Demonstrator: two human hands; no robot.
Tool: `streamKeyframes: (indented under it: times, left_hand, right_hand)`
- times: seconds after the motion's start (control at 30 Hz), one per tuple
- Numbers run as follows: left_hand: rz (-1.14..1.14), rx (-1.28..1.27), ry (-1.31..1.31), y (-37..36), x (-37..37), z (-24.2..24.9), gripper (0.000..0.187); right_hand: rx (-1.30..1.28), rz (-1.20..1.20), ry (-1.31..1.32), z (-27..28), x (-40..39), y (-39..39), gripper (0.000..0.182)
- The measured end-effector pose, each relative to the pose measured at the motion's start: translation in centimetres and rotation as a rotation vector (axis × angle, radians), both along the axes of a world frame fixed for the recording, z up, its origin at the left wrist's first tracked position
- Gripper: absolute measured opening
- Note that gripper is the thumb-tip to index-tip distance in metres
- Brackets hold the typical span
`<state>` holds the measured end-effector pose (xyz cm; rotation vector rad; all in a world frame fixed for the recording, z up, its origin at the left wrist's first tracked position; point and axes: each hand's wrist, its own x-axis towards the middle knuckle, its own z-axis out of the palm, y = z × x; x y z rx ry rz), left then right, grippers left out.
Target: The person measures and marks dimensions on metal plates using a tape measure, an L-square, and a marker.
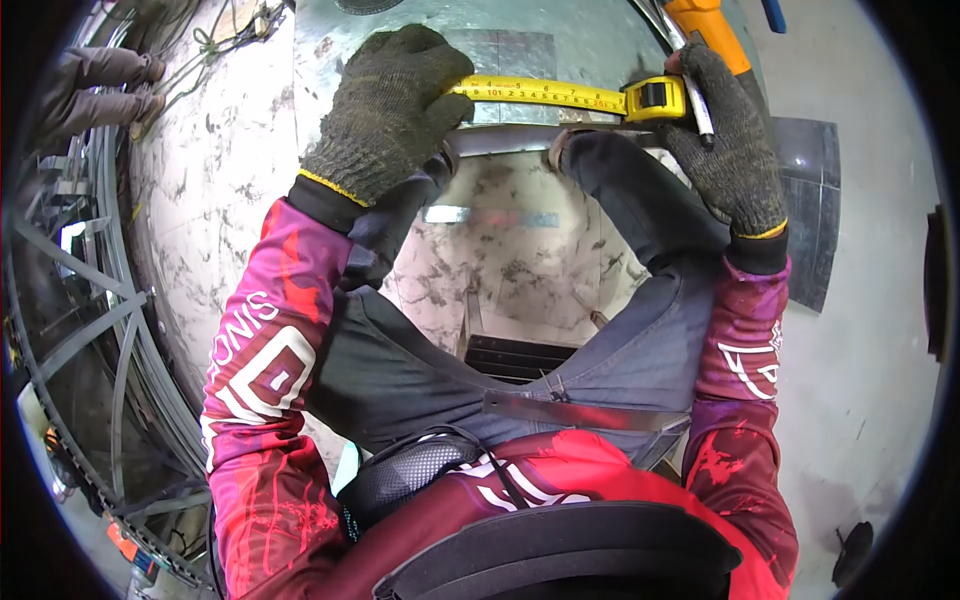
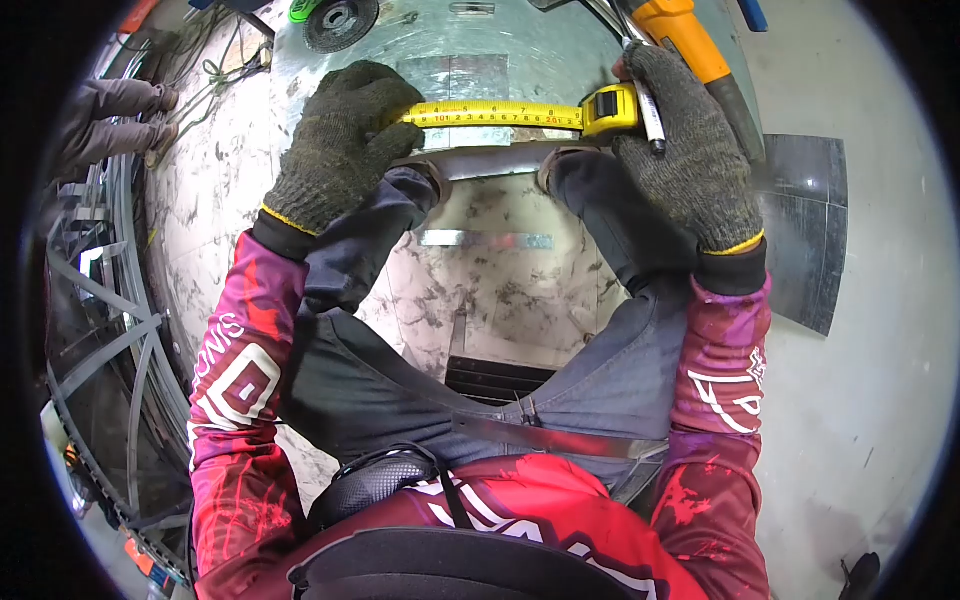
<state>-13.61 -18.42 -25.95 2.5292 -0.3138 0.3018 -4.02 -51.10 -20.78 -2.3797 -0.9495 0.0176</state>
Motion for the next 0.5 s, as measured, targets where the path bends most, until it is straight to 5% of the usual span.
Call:
streamKeyframes:
  times: [0.27,0.5]
  left_hand:
    - [0.043,0.089,0.015,-0.9,-0.3,0.5,0.025]
    - [0.036,0.075,0.014,-0.4,-0.5,0.3,0.023]
  right_hand:
    - [0.268,0.167,-0.273,1.7,-3.4,6.3,0.049]
    - [-0.025,0.161,-0.28,-0.7,-3.9,7.5,0.049]
